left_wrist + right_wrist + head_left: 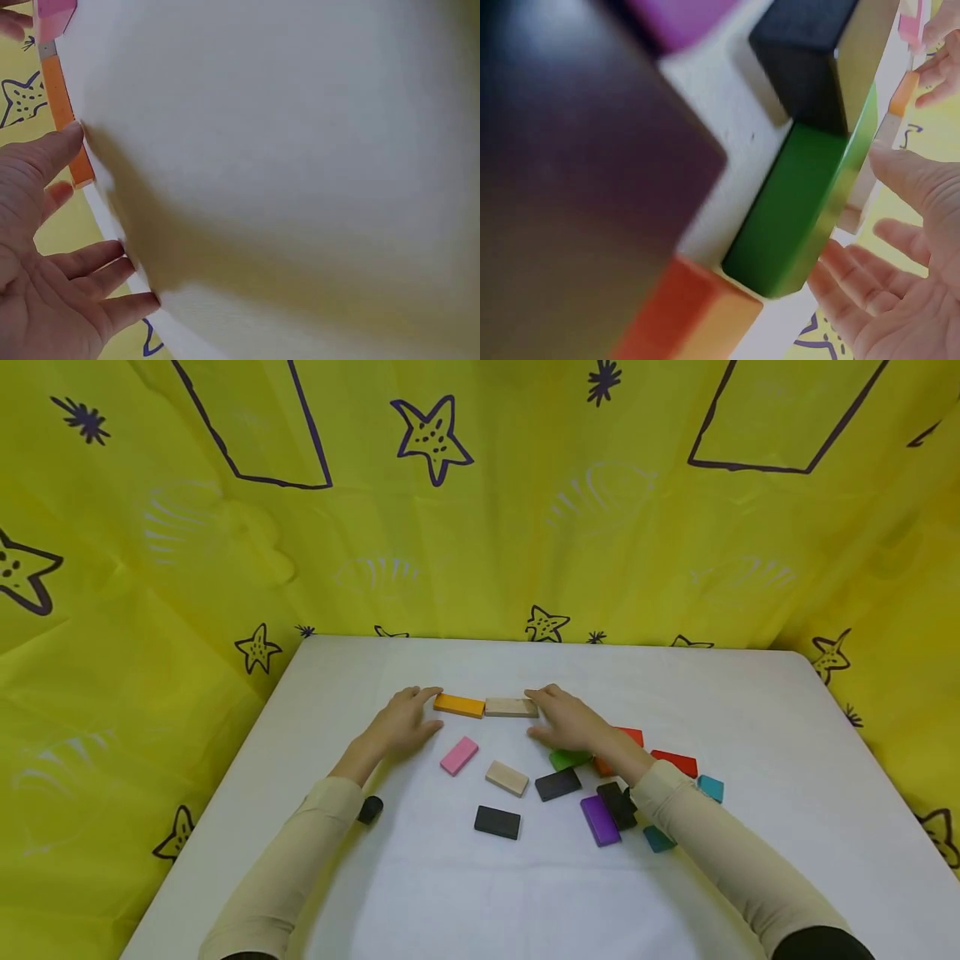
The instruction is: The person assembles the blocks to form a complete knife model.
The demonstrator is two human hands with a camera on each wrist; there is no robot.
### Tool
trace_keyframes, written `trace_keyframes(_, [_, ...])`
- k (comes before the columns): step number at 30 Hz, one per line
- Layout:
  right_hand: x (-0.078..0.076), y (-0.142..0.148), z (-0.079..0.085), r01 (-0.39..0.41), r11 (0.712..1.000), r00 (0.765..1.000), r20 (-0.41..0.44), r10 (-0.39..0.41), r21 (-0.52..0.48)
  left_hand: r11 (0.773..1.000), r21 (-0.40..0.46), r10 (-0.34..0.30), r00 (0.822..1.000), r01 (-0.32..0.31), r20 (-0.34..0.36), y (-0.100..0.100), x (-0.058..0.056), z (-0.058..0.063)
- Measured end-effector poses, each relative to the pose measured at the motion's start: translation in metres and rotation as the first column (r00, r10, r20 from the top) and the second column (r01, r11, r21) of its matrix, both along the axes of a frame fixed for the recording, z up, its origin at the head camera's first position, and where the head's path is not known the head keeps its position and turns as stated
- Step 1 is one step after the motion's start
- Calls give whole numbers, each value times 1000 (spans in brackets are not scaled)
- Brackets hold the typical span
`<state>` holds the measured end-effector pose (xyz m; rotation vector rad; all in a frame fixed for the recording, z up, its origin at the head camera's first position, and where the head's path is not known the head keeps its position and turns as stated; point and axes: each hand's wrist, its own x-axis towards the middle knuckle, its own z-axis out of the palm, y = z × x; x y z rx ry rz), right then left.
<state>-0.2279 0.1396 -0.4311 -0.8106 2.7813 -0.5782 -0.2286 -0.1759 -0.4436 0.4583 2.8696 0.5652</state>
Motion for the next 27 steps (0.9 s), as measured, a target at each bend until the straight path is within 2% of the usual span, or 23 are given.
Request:
trace_keyframes(6, [-10,-2,0,-16,999,999,-30,17,45,998,-62,23,999,-21,29,7,-10,3])
trace_keyframes(15, [-12,-5,0,19,999,999,-47,-18,31,992,-119,37,999,-38,-6,11,-14,8])
trace_keyframes(21, [-12,-5,-1,13,1000,997,-79,-11,25,994,-99,36,999,-39,-37,9,-18,8])
trace_keyframes(27, [-15,-7,-1,22,1000,997,-69,-21,17,995,-48,84,996,-85,-20,6,-24,8])
